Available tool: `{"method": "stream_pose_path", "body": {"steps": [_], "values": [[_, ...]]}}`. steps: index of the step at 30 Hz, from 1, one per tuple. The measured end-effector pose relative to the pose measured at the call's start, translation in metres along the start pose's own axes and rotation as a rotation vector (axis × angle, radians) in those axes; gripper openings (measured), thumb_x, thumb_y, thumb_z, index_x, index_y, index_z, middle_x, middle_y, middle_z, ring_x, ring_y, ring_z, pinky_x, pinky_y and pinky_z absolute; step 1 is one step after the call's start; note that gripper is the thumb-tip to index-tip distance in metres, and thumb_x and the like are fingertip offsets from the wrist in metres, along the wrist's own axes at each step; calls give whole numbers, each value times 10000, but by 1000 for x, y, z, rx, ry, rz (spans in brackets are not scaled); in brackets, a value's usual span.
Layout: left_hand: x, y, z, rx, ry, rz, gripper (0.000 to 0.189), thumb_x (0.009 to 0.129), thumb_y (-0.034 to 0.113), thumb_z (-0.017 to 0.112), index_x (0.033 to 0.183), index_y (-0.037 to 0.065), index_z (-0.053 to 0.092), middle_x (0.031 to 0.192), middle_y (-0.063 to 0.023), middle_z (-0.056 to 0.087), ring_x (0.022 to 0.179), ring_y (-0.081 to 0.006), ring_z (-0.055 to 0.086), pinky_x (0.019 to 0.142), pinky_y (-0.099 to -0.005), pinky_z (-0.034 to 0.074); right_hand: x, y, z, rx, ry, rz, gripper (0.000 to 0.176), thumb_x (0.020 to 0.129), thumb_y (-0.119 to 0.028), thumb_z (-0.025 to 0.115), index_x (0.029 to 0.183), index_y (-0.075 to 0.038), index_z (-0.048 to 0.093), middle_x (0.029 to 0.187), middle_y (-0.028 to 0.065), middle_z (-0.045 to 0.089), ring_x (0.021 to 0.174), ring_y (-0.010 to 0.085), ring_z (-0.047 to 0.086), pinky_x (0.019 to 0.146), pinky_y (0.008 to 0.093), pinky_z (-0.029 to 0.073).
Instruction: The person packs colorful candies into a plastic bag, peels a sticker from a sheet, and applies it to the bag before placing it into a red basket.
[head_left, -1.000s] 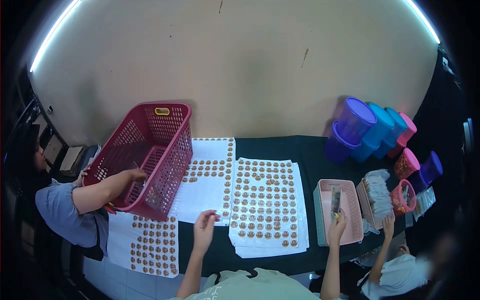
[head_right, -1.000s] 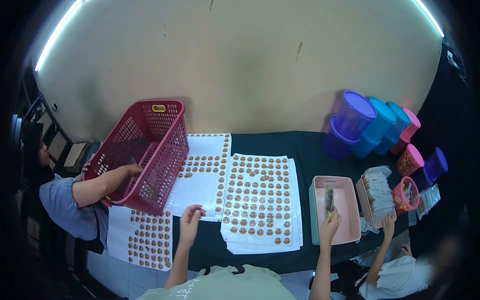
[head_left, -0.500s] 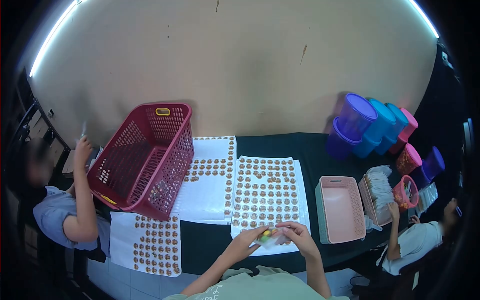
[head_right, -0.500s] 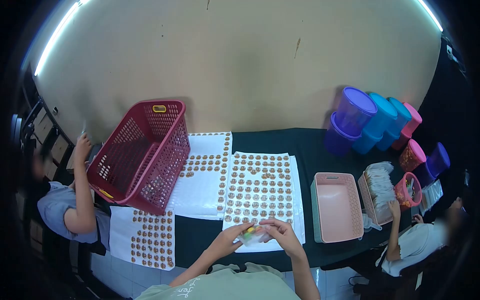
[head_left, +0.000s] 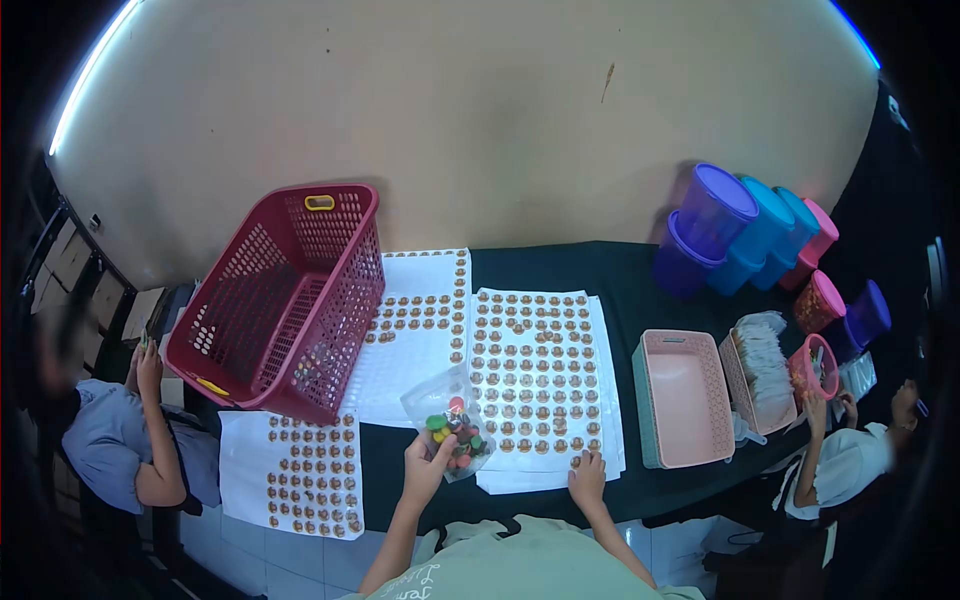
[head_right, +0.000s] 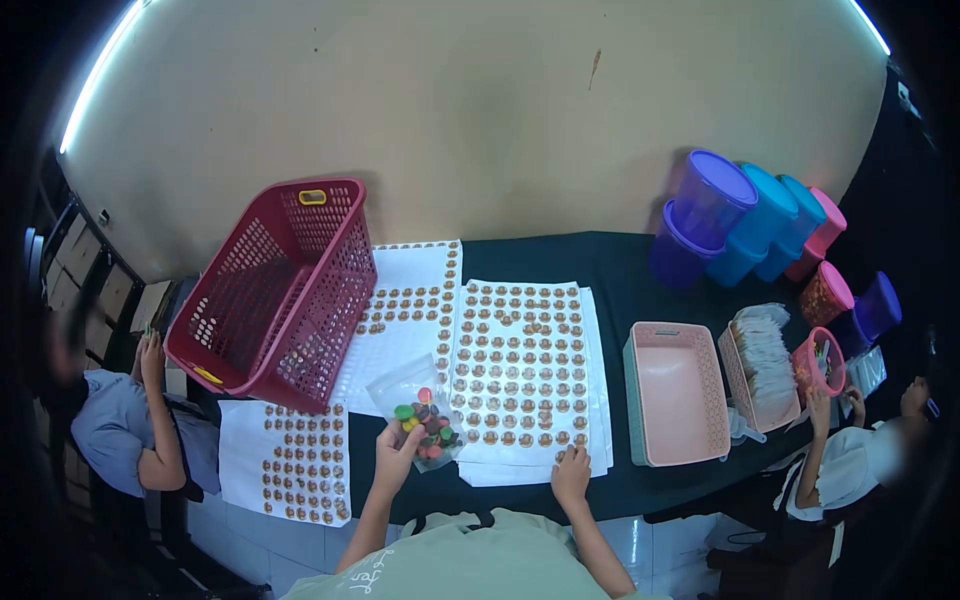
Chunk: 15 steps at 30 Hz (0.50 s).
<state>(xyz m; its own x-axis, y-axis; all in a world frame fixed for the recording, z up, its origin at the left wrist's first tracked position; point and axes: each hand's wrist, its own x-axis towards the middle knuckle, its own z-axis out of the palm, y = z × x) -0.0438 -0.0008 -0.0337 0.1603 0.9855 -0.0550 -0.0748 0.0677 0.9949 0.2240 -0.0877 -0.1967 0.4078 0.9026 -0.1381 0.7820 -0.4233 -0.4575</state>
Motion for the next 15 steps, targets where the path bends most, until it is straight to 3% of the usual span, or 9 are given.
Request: {"method": "stream_pose_path", "body": {"steps": [2, 5, 13, 15], "values": [[0, -3, -1, -5, 17, 18, 251, 858, 110, 526, 1074, -18, 511, 975, -59, 591, 821, -89, 556, 694, -206, 445, -9, 0, 13, -63, 215, -58, 367, 732, -111, 601, 1061, -13, 471, 1076, 146, 430, 1017, 330, 420, 820, 416, 382], [-1, -1, 4, -52, 8, 31, 264, 861, 103, 520, 1090, -25, 495, 996, -66, 583, 864, -103, 556, 741, -220, 445, -5, 2, 12, -6, 171, -33, 421, 695, -61, 612, 1086, -19, 462, 1046, 148, 426, 986, 319, 430, 805, 407, 382], [-3, -12, 4, -47, -15, 23, 264, 860, 84, 513, 1096, -31, 483, 1022, -72, 570, 909, -118, 551, 778, -232, 444, 13, 8, 18, 42, 102, -5, 253, 709, -71, 612, 924, -9, 494, 939, 159, 477, 880, 326, 489, 757, 412, 409], [-5, -12, 2, -9, -22, -13, 246, 862, 87, 511, 1078, -30, 488, 1014, -71, 571, 895, -111, 550, 762, -226, 446, 11, 7, 18, 68, 171, -31, 225, 716, -69, 607, 904, -7, 500, 920, 152, 479, 861, 327, 494, 757, 411, 411]]}}
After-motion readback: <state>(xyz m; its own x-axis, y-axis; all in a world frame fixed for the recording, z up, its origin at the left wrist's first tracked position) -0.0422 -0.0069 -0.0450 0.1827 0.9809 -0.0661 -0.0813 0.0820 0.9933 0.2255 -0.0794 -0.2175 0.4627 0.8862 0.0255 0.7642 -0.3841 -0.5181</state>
